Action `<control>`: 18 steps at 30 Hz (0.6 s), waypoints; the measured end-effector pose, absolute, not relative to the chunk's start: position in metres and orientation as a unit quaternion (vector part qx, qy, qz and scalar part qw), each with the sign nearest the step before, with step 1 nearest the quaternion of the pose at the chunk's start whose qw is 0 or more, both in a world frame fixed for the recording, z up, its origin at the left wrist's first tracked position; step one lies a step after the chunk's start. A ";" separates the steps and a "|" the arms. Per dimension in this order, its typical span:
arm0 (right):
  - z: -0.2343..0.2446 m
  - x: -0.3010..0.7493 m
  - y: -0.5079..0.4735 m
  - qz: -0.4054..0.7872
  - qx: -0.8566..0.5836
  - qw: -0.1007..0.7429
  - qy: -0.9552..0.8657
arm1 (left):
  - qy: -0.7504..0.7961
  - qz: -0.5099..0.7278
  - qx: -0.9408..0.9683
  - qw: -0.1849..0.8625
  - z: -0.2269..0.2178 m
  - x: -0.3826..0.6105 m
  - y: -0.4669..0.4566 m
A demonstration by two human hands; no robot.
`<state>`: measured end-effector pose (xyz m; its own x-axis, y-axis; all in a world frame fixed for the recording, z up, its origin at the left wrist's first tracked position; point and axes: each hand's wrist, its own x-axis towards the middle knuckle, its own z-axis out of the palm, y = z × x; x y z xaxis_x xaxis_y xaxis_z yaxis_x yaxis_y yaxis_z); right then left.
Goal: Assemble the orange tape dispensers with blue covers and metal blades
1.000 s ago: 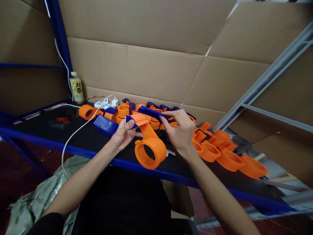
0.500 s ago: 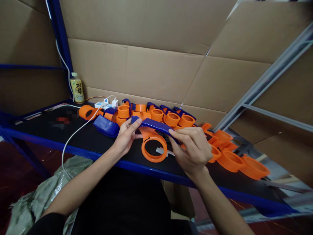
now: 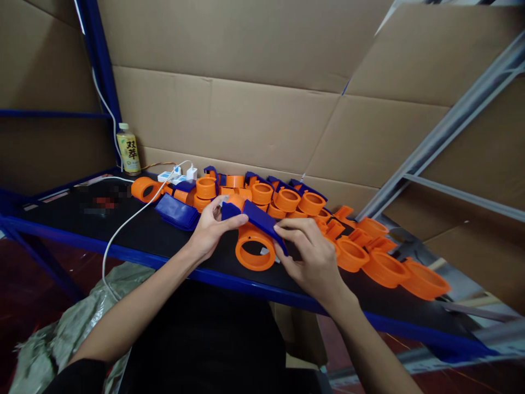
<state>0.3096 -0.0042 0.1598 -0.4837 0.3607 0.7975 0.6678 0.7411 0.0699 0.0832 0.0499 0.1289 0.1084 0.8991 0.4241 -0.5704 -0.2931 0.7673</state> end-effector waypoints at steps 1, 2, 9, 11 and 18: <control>0.164 0.313 -0.006 -0.130 -0.318 0.384 -0.857 | 0.165 0.649 0.488 0.560 0.128 0.082 0.051; 0.168 0.317 -0.009 -0.070 -0.329 0.363 -0.869 | 0.157 0.653 0.496 0.550 0.128 0.081 0.052; 0.184 0.304 -0.011 0.198 -0.347 0.437 -0.806 | 0.132 0.636 0.631 0.425 0.129 0.074 0.044; 0.180 0.292 -0.008 0.233 -0.368 0.492 -0.754 | 0.134 0.625 0.664 0.389 0.133 0.074 0.037; 0.169 0.288 -0.007 0.371 -0.344 0.533 -0.678 | 0.086 0.594 0.715 0.360 0.142 0.072 0.027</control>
<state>0.2876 -0.0071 0.1690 -0.1949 0.8623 0.4675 0.0711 0.4878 -0.8701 0.0724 0.0273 0.1415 0.2803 0.5505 0.7864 -0.3038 -0.7262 0.6167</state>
